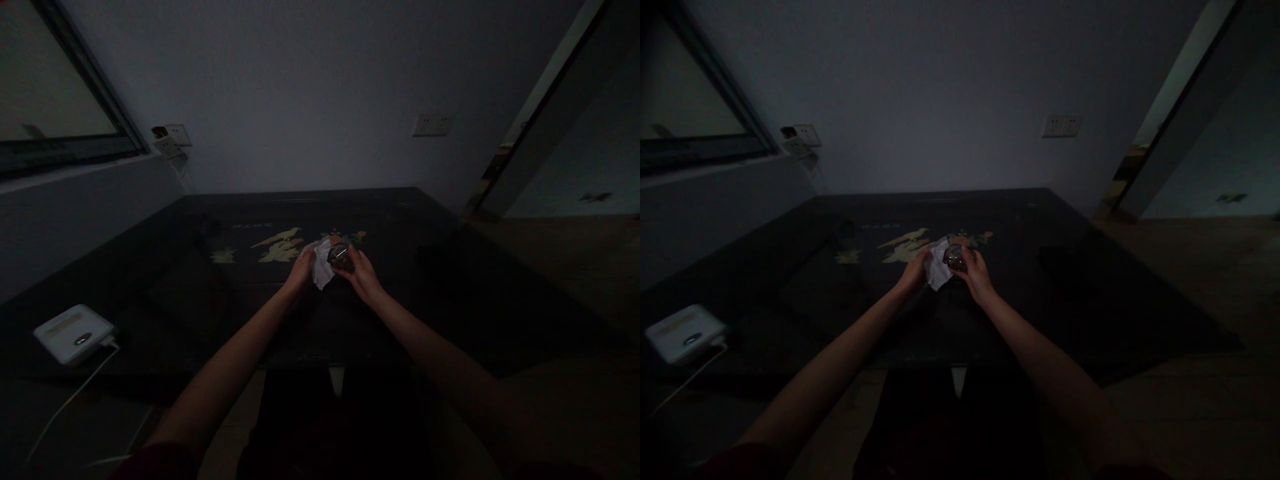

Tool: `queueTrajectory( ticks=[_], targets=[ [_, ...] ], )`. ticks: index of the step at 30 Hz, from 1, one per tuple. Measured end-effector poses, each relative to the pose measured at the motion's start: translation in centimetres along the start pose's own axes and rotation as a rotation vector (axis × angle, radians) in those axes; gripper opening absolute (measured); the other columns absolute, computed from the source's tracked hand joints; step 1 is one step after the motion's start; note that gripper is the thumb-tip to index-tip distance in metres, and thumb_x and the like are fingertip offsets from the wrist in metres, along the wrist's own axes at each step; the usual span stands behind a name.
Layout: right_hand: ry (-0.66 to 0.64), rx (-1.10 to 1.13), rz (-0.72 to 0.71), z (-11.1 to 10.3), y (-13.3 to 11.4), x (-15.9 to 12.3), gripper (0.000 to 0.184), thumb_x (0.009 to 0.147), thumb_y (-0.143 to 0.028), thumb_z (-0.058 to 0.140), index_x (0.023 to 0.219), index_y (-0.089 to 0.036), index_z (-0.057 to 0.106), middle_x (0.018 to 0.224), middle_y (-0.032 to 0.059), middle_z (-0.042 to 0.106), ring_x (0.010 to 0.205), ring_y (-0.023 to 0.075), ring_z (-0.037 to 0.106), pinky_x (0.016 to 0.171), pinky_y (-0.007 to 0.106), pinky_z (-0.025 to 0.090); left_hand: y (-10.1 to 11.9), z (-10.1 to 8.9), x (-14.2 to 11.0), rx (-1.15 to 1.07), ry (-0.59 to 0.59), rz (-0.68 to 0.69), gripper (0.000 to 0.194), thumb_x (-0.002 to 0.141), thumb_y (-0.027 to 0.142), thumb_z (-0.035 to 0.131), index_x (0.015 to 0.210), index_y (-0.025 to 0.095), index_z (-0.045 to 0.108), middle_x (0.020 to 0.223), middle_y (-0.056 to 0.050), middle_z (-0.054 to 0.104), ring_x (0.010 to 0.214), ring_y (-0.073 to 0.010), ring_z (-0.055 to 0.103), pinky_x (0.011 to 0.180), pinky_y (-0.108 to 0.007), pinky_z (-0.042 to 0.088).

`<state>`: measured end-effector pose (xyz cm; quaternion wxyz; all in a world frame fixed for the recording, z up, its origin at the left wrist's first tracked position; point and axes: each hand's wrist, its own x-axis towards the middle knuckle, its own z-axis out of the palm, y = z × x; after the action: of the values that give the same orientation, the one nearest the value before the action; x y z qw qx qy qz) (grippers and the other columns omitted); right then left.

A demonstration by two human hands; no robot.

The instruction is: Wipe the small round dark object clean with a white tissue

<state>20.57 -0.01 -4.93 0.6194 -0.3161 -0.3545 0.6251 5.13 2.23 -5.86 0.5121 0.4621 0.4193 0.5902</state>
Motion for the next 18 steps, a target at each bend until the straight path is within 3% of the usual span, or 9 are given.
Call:
queueTrajectory(
  ticks=[2,5,11,15,18],
  targets=[
    [-0.003,0.000,0.003,0.2,0.3,-0.2,0.042,0.065,-0.055,0.076,0.088,-0.024,0.059,0.095,0.0017,0.067,0.092,0.0213,0.064,0.080,0.043,0.056,-0.1,1.2,-0.8,-0.087,-0.086,-0.030,0.035,0.085,0.038,0.049,0.109,0.017,0.064,0.118,-0.009,0.067,0.113,-0.0251,0.060,0.101,-0.040,0.043],
    [-0.002,-0.008,0.010,0.5,0.6,-0.4,0.044,0.064,-0.054,0.076,0.090,-0.024,0.059,0.098,0.0020,0.067,0.097,0.0220,0.063,0.081,0.043,0.055,-0.3,2.6,-1.8,-0.171,-0.118,0.010,0.037,0.085,0.036,0.051,0.117,0.020,0.060,0.130,-0.007,0.060,0.125,-0.0241,0.051,0.109,-0.040,0.035],
    [-0.025,-0.032,-0.013,0.8,0.5,-0.8,0.042,0.068,-0.053,0.072,0.094,-0.024,0.057,0.104,0.0037,0.066,0.100,0.0222,0.062,0.083,0.041,0.054,0.8,3.5,-3.3,-0.253,-0.213,0.017,0.060,0.086,0.059,0.049,0.134,0.024,0.050,0.145,-0.005,0.047,0.137,-0.0239,0.039,0.115,-0.038,0.025],
    [-0.017,-0.023,-0.007,1.0,0.3,-1.0,0.043,0.067,-0.054,0.073,0.094,-0.024,0.057,0.101,0.0033,0.066,0.094,0.0205,0.063,0.079,0.037,0.054,2.1,3.4,-3.5,-0.311,-0.256,-0.018,0.072,0.085,0.070,0.033,0.133,0.019,0.052,0.138,-0.009,0.054,0.132,-0.0251,0.045,0.112,-0.037,0.032],
    [-0.012,-0.053,-0.004,1.1,0.6,-1.1,0.043,0.066,-0.054,0.074,0.094,-0.025,0.057,0.098,0.0013,0.066,0.090,0.0186,0.062,0.076,0.034,0.054,2.2,3.2,-3.5,-0.174,-0.156,0.019,0.063,0.086,0.065,0.042,0.123,0.018,0.060,0.126,-0.010,0.063,0.122,-0.0263,0.054,0.105,-0.038,0.040]
  ],
)
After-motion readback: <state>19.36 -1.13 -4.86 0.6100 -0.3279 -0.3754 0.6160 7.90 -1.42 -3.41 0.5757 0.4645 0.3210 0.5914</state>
